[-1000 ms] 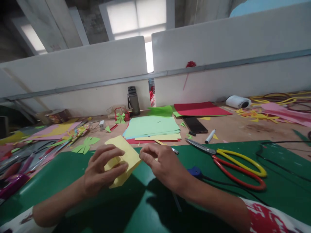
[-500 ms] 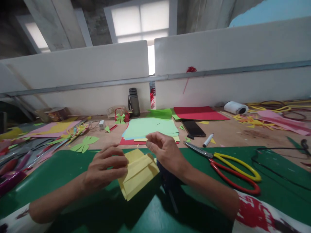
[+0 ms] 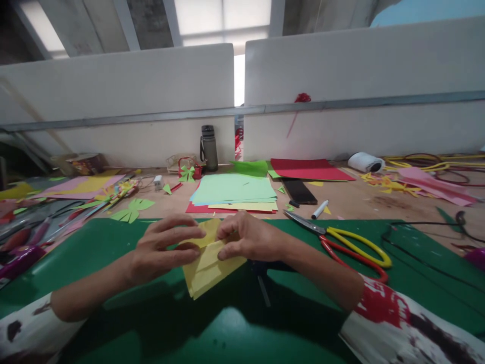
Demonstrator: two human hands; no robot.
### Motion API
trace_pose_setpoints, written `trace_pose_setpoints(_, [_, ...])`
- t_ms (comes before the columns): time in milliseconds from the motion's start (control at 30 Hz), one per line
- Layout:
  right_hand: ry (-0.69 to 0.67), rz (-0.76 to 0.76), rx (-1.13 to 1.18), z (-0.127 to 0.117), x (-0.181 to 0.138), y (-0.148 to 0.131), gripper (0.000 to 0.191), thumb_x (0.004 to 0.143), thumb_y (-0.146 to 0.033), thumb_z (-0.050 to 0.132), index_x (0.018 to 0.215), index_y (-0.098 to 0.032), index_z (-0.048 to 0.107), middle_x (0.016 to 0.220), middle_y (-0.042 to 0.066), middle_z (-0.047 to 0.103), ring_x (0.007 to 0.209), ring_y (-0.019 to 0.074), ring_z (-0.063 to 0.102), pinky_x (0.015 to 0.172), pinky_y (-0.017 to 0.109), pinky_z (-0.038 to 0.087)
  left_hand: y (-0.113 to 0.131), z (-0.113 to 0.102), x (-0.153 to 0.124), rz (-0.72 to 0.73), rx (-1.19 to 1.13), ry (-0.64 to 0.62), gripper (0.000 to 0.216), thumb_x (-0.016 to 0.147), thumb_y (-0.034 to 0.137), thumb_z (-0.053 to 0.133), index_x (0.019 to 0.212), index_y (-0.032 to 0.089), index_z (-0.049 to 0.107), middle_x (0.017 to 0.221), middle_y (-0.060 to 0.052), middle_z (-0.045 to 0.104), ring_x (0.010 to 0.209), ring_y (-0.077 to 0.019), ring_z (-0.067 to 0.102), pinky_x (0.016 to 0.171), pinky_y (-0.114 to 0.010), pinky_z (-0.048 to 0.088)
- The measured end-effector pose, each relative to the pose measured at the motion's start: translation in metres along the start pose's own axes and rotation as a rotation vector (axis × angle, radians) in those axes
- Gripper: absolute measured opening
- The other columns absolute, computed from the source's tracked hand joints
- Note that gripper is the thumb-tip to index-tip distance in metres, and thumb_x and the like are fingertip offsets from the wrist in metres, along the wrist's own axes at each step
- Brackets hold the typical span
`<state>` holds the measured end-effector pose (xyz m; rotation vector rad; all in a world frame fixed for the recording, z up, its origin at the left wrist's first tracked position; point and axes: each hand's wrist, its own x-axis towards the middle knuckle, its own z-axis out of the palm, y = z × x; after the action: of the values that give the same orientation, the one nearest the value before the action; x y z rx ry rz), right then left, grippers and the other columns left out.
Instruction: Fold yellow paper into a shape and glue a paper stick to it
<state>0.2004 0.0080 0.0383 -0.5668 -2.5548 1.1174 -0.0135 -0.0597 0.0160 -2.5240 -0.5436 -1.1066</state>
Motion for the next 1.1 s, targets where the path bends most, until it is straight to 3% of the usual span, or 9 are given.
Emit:
trace_pose_setpoints(100, [0.117, 0.066, -0.045, 0.002, -0.003, -0.001, 0.015, 0.071, -0.024, 0.065, 0.061, -0.017, 0.057, 0.076, -0.001, 0.061, 0.078, 0.0161, 0.055, 0.072, 0.028, 0.041, -0.007, 0.004, -0.005, -0.286, -0.004, 0.115, 0.016, 0.084, 0.01, 0.053, 0.091, 0.017, 0.065, 0.095, -0.009, 0.067, 0.089, -0.0185, 0.058, 0.076, -0.033, 0.05])
trace_pose_setpoints(233, [0.289, 0.174, -0.196, 0.003, -0.006, -0.005, 0.018, 0.075, -0.028, 0.06, 0.06, -0.018, 0.055, 0.075, -0.001, 0.062, 0.076, 0.0181, 0.055, 0.078, 0.034, 0.037, -0.005, 0.0, 0.001, -0.85, -0.117, 0.235, 0.014, 0.083, 0.02, 0.055, 0.087, 0.013, 0.066, 0.069, -0.003, 0.064, 0.057, -0.0099, 0.051, 0.051, -0.019, 0.042])
trace_pose_setpoints(333, [0.352, 0.193, -0.29, 0.006, -0.006, -0.006, 0.019, 0.077, -0.03, 0.057, 0.062, -0.02, 0.055, 0.071, -0.002, 0.062, 0.073, 0.0184, 0.055, 0.088, 0.043, 0.031, 0.001, -0.001, 0.006, -1.026, -0.313, 0.129, 0.015, 0.079, 0.023, 0.059, 0.076, 0.012, 0.068, 0.062, -0.002, 0.062, 0.054, -0.0094, 0.048, 0.048, -0.019, 0.037])
trace_pose_setpoints(467, [0.459, 0.088, -0.387, 0.012, -0.006, -0.001, 0.017, 0.079, -0.031, 0.057, 0.065, -0.021, 0.057, 0.077, -0.003, 0.063, 0.076, 0.0173, 0.057, 0.101, 0.052, 0.013, 0.005, 0.008, 0.003, -1.172, -0.537, 0.036, 0.008, 0.07, 0.02, 0.064, 0.071, 0.012, 0.067, 0.056, 0.002, 0.056, 0.049, -0.0074, 0.042, 0.045, -0.018, 0.032])
trace_pose_setpoints(533, [0.499, 0.036, -0.426, 0.014, -0.006, 0.002, 0.018, 0.08, -0.03, 0.056, 0.064, -0.022, 0.056, 0.073, -0.003, 0.062, 0.075, 0.0172, 0.057, 0.101, 0.053, 0.011, 0.004, 0.012, 0.0, -1.222, -0.601, 0.067, 0.009, 0.067, 0.019, 0.065, 0.072, 0.012, 0.067, 0.055, 0.003, 0.054, 0.048, -0.0071, 0.041, 0.045, -0.018, 0.032])
trace_pose_setpoints(767, [0.515, -0.081, -0.466, 0.021, -0.005, 0.006, 0.015, 0.081, -0.023, 0.056, 0.066, -0.022, 0.057, 0.067, -0.004, 0.059, 0.074, 0.0181, 0.057, 0.091, 0.05, 0.022, 0.005, 0.014, 0.002, -1.231, -0.628, 0.223, 0.007, 0.064, 0.017, 0.066, 0.067, 0.011, 0.067, 0.06, 0.001, 0.055, 0.056, -0.0091, 0.046, 0.051, -0.02, 0.037])
trace_pose_setpoints(967, [0.515, -0.104, -0.493, 0.026, -0.004, 0.009, 0.013, 0.08, -0.02, 0.057, 0.068, -0.022, 0.058, 0.067, -0.003, 0.06, 0.075, 0.0185, 0.057, 0.085, 0.044, 0.027, 0.006, 0.017, 0.001, -1.223, -0.639, 0.192, 0.005, 0.066, 0.014, 0.064, 0.062, 0.011, 0.064, 0.059, 0.001, 0.055, 0.057, -0.0088, 0.046, 0.054, -0.021, 0.035])
trace_pose_setpoints(1100, [0.508, -0.121, -0.514, 0.027, -0.004, 0.008, 0.014, 0.081, -0.019, 0.056, 0.067, -0.022, 0.057, 0.066, -0.003, 0.059, 0.073, 0.0184, 0.057, 0.086, 0.045, 0.025, 0.005, 0.019, -0.001, -1.144, -0.633, 0.186, 0.01, 0.067, 0.011, 0.062, 0.058, 0.012, 0.059, 0.058, 0.002, 0.052, 0.057, -0.0089, 0.044, 0.055, -0.021, 0.034])
